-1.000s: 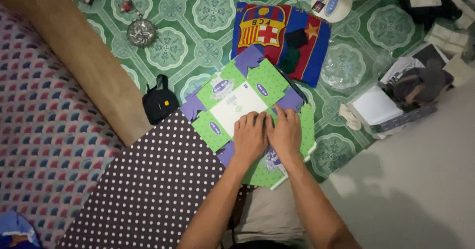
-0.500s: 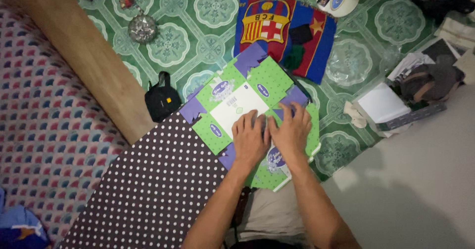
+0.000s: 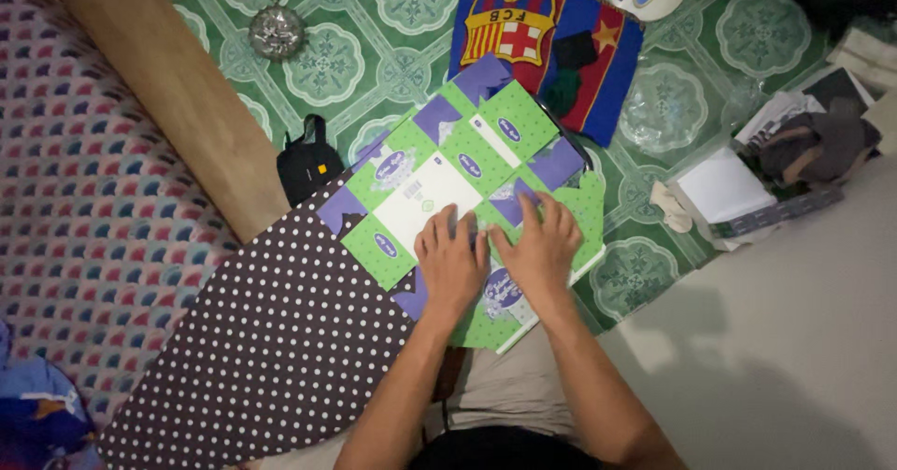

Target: The person assembles a small cardboard box by folding the flaps and securing them with adhesive tape. They handle the box parts and tape by hand, folding the sides and sealing the edges to form the final box shape.

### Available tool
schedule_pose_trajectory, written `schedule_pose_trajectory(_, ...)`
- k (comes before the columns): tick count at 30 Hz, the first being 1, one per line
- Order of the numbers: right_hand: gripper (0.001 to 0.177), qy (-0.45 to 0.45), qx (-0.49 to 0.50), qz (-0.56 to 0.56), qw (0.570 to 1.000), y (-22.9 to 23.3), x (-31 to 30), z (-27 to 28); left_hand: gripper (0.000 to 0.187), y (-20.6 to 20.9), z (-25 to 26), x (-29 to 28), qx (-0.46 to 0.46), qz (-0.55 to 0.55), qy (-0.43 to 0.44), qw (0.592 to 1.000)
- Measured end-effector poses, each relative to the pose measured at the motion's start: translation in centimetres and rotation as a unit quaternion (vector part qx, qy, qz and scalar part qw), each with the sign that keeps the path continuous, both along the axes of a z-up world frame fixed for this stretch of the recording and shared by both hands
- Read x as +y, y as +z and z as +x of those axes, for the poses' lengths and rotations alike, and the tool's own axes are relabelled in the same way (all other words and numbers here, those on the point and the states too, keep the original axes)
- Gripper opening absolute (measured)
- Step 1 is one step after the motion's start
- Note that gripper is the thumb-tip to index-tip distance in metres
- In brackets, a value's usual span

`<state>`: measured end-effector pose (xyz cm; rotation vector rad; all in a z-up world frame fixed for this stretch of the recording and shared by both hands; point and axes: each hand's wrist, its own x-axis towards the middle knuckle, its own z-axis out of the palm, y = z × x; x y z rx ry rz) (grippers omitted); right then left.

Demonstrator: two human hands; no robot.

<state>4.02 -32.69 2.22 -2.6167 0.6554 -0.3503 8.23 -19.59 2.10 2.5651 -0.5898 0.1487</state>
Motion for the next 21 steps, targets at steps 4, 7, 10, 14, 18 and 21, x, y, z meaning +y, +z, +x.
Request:
schedule_pose_trajectory(4,0.068,0.039,-0.001,0.014,0.999,0.4,1.9,0.4,0.037,0.4,-0.6,2.0,0.013,0.009,0.033,0.999)
schedule_pose_trajectory(7,0.074,0.069,0.003,0.012,0.998,0.8,3.3,0.8,0.037,0.6,-1.0,3.7,0.000,0.015,0.052,0.999)
schedule_pose_trajectory(10,0.082,0.103,0.007,0.003,0.995,1.3,4.7,1.5,0.037,0.6,-1.4,5.7,-0.011,0.020,0.070,0.997)
schedule_pose_trajectory(14,0.082,0.131,0.025,0.008,0.991,1.7,7.0,2.0,0.036,0.6,-2.4,8.4,-0.017,0.026,0.103,0.994)
schedule_pose_trajectory(18,0.081,0.167,0.040,0.013,0.985,1.8,9.7,2.2,0.038,0.9,-3.3,11.3,-0.021,0.025,0.129,0.991)
schedule_pose_trajectory(21,0.079,0.186,0.027,0.015,0.982,1.6,11.7,2.2,0.039,0.9,-4.0,13.3,-0.030,0.030,0.151,0.988)
